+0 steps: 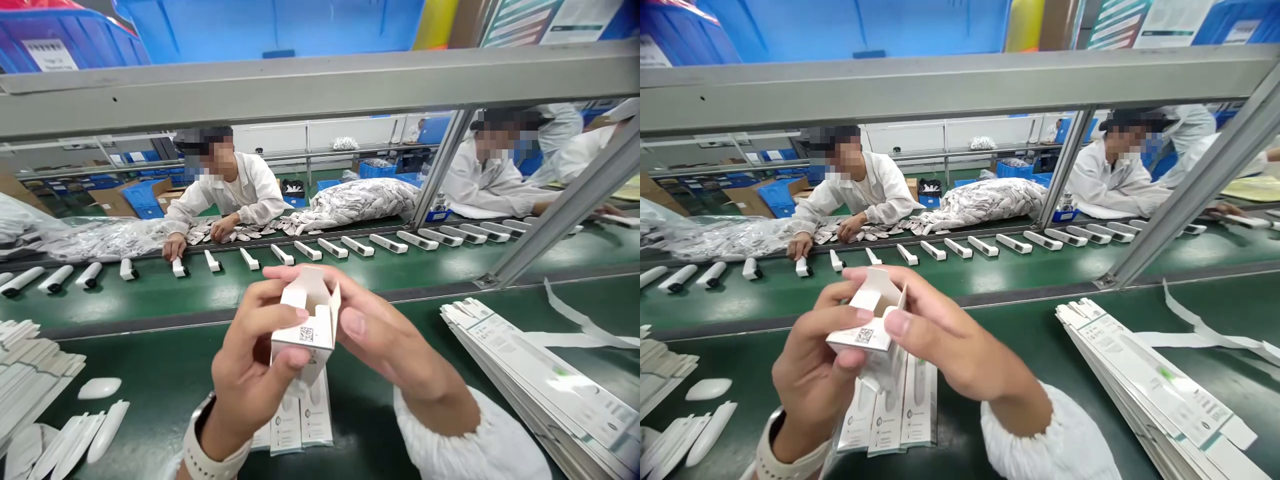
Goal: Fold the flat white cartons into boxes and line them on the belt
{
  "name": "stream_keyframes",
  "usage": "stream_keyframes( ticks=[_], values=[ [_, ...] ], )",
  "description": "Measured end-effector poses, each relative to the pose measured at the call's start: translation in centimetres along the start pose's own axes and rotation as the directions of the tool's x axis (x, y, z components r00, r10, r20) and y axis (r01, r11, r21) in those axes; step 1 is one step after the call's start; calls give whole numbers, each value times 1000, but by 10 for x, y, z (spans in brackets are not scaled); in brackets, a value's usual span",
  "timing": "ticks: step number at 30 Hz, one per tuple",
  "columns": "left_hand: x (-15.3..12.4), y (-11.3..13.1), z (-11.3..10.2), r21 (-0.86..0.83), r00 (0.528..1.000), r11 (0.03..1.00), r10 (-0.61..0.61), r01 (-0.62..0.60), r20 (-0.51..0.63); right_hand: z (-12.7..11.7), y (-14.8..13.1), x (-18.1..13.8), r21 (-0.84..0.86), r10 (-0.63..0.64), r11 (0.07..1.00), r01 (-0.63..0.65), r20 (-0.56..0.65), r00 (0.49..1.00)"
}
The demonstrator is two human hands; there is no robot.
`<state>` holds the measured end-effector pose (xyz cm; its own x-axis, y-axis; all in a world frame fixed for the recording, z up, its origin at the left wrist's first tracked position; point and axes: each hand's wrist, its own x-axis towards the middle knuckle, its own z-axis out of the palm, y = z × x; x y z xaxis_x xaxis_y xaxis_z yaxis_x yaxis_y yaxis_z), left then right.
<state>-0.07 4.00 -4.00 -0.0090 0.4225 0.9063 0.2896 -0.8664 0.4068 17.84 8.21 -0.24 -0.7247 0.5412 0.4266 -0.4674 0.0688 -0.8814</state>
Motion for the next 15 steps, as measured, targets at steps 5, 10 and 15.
stream_keyframes(
  ticks=[5,10,15],
  values=[
    [12,14,-22,-152,967,971,-154,187,204,-12,1,6,0,-103,995,104,137,985],
    [11,14,-28,-66,957,986,-131,153,257,7,8,9,173,18,985,-16,-8,1000],
    [5,10,-9,-97,974,970,-224,221,-30,22,9,6,-121,-83,991,49,-293,953]
  ],
)
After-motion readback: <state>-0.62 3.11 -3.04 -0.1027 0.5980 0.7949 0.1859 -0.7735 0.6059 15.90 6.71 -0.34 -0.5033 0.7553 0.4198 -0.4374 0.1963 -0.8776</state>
